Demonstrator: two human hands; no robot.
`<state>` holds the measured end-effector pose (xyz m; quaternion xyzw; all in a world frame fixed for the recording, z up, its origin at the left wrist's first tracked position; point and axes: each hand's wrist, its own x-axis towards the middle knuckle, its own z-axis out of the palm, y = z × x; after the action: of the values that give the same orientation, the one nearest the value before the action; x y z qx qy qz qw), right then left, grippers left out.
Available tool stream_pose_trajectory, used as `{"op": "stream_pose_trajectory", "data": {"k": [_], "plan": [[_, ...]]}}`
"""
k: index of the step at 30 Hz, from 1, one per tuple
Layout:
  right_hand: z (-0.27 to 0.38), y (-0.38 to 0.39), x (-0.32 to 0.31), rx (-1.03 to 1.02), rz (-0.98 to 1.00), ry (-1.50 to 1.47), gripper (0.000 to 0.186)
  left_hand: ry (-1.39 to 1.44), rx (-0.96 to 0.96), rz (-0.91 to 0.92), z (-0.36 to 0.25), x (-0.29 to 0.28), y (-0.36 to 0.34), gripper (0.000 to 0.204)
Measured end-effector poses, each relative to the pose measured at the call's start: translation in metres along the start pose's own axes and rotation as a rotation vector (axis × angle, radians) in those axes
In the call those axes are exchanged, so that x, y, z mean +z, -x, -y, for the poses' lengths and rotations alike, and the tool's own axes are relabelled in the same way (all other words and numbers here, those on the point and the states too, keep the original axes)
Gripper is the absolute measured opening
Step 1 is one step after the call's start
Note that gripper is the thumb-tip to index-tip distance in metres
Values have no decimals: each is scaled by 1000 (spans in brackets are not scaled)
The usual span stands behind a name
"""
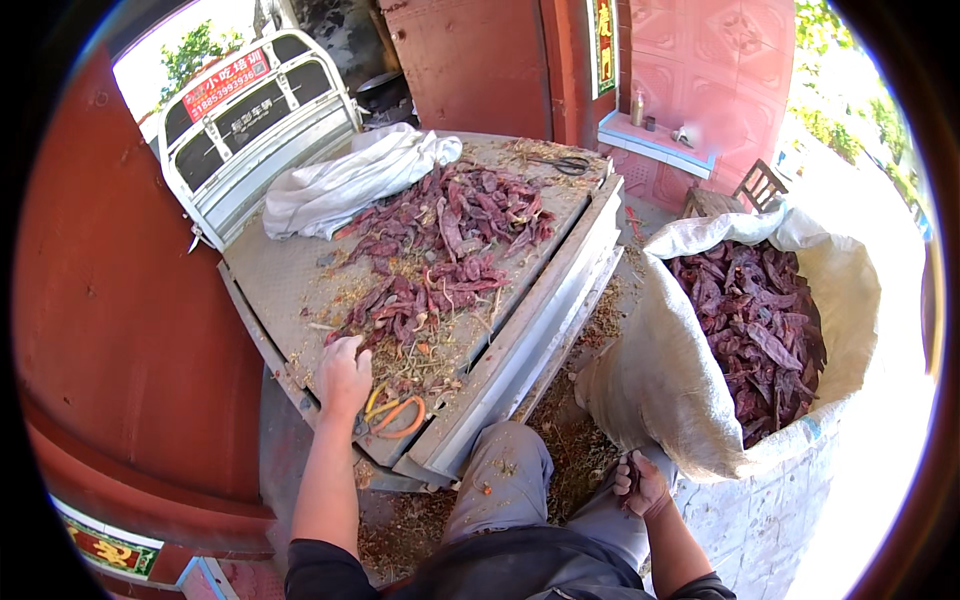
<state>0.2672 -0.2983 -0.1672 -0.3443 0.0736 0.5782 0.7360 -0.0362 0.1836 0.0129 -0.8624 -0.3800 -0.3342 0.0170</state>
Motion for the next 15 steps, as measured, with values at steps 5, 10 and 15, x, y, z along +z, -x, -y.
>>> {"op": "stream_pose_trajectory", "data": {"k": [5,10,15], "plan": [[-3,0,0,-40,10,49,32,-53,-65,322,61,49,-20,38],[-8,-1,17,-65,-119,59,26,92,-127,353,96,56,-15,36],[-12,-3,16,-121,-49,116,28,-385,-233,463,20,6,-33,33]]}}
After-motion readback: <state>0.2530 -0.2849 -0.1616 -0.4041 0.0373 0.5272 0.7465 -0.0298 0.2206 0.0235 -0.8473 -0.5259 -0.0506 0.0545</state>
